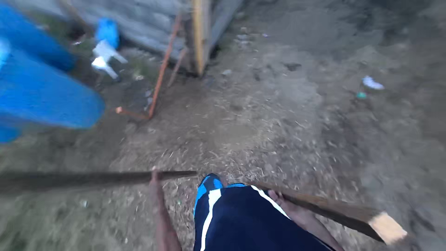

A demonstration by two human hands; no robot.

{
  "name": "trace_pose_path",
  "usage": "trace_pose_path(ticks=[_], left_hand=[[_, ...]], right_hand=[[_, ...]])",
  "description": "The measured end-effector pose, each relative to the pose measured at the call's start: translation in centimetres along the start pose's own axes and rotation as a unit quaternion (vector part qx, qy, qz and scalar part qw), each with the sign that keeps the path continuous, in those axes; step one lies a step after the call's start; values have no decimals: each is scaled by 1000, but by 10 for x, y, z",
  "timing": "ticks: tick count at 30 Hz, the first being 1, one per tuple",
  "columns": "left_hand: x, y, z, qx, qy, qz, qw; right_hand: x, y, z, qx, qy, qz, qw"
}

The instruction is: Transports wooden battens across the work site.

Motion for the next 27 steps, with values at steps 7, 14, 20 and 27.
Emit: trace_pose_path(ticks=[7, 14, 20, 27], left_hand=[[-40, -101, 26, 23, 6, -90, 996], [-67, -257, 57, 135, 54, -125, 981], [-121, -384, 23, 236, 71, -120, 962], [-161, -520, -45, 335, 117, -135, 925]], right_hand=[[22, -56, -12, -134, 65, -175, 973], [10, -80, 64, -178, 121, -221, 951], [24, -108, 82, -217, 117, -179, 952], [78, -120, 119, -144, 89, -603, 780]])
Point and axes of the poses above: each hand's wrist, its own z-axis towards the middle knuckle, its own y-axis out of the back of the hand, x = y × z, the point moved 1 cm from there along z, towards the middle knuckle, and after that the axes turned 11 degrees about -x, right-handed, at the moved point
